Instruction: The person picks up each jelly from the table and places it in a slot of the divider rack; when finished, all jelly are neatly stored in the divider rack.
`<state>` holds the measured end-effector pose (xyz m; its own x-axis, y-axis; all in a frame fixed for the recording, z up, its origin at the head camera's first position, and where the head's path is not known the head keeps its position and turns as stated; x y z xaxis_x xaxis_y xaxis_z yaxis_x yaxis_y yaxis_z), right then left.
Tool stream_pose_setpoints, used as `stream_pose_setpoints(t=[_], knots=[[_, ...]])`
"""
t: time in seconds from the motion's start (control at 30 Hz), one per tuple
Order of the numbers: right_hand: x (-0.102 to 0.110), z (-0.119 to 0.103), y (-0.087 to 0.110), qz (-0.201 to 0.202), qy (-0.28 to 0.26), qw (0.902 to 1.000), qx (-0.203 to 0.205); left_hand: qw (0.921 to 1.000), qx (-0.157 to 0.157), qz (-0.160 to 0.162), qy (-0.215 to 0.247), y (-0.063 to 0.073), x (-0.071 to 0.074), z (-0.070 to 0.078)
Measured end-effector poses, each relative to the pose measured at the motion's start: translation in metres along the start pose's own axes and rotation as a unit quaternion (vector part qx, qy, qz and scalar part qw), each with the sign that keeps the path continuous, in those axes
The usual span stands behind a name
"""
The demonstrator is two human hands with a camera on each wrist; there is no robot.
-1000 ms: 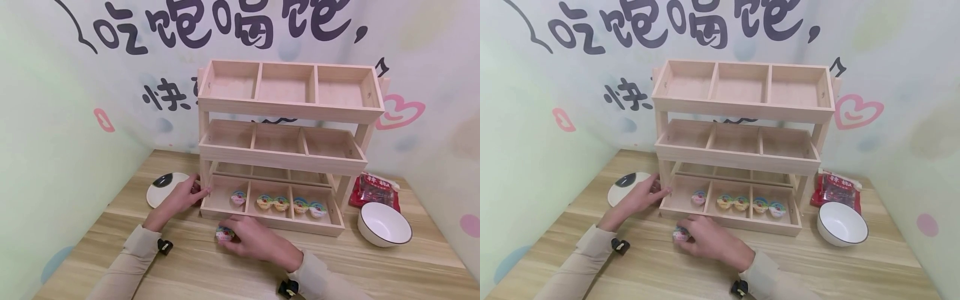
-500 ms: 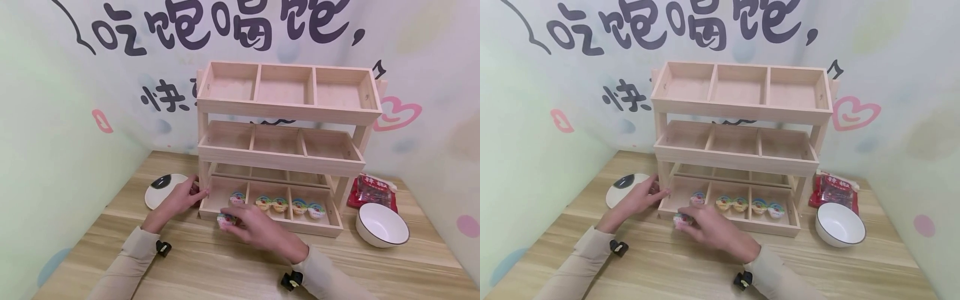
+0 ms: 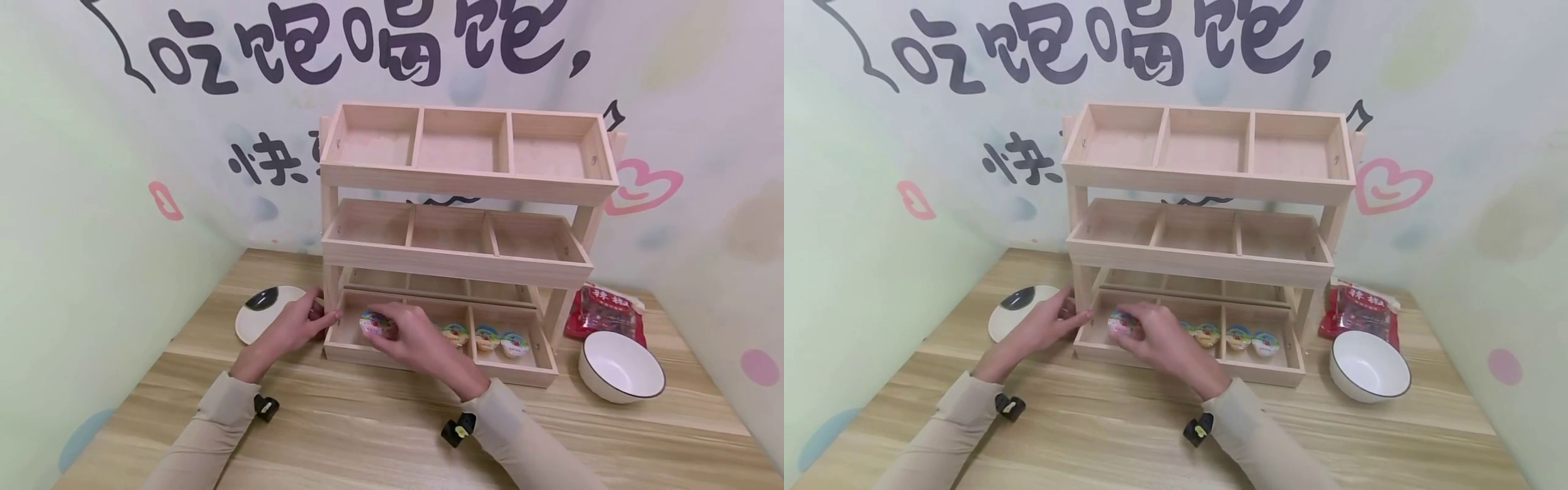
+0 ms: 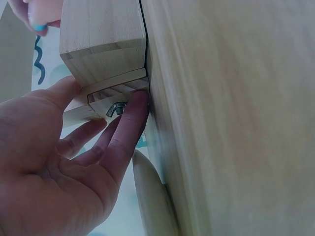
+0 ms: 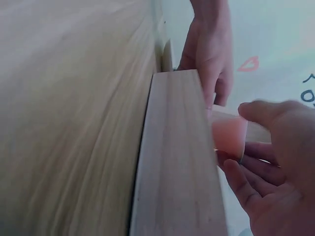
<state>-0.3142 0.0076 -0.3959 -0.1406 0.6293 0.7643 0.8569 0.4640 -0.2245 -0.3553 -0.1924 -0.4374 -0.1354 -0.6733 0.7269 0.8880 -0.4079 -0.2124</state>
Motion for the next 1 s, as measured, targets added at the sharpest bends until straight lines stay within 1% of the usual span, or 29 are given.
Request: stream_pose_setpoints(t=[0.23, 0.43, 0.53, 0.77, 1.0], knots=[[-0.008, 0.006, -0.017, 0.008, 0.000, 0.9999, -0.012, 1.0000, 0.003, 0.004, 0.001, 0.001, 0.002, 0.000], [-0.021, 0.010, -0.029, -0.019, 0.007, 0.9997, -0.010, 0.9999, 0.000, 0.003, 0.010, 0.001, 0.001, -0.003], [-0.026, 0.013, -0.031, -0.026, 0.019, 0.9994, -0.014, 0.9999, -0.006, 0.003, 0.014, 0.000, 0.000, -0.002], [-0.034, 0.018, -0.036, -0.021, 0.062, 0.9977, -0.019, 0.9999, 0.005, 0.001, 0.010, 0.000, -0.001, -0.005], [-0.038, 0.021, -0.038, -0.027, 0.083, 0.9953, -0.041, 0.9999, 0.007, 0.001, 0.009, 0.000, -0.001, -0.006]])
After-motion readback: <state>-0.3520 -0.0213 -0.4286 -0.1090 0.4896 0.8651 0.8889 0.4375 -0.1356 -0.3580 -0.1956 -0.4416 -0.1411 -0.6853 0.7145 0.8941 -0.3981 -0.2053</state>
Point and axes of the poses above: each hand's wrist, its own y-axis away from the middle knuckle, its own x-axis out of the back of the hand, z = x × y, the point moved 9 cm from there along -y, towards the middle knuckle, and after that the axes turned 12 degrees about -x, right-handed, at the moved point
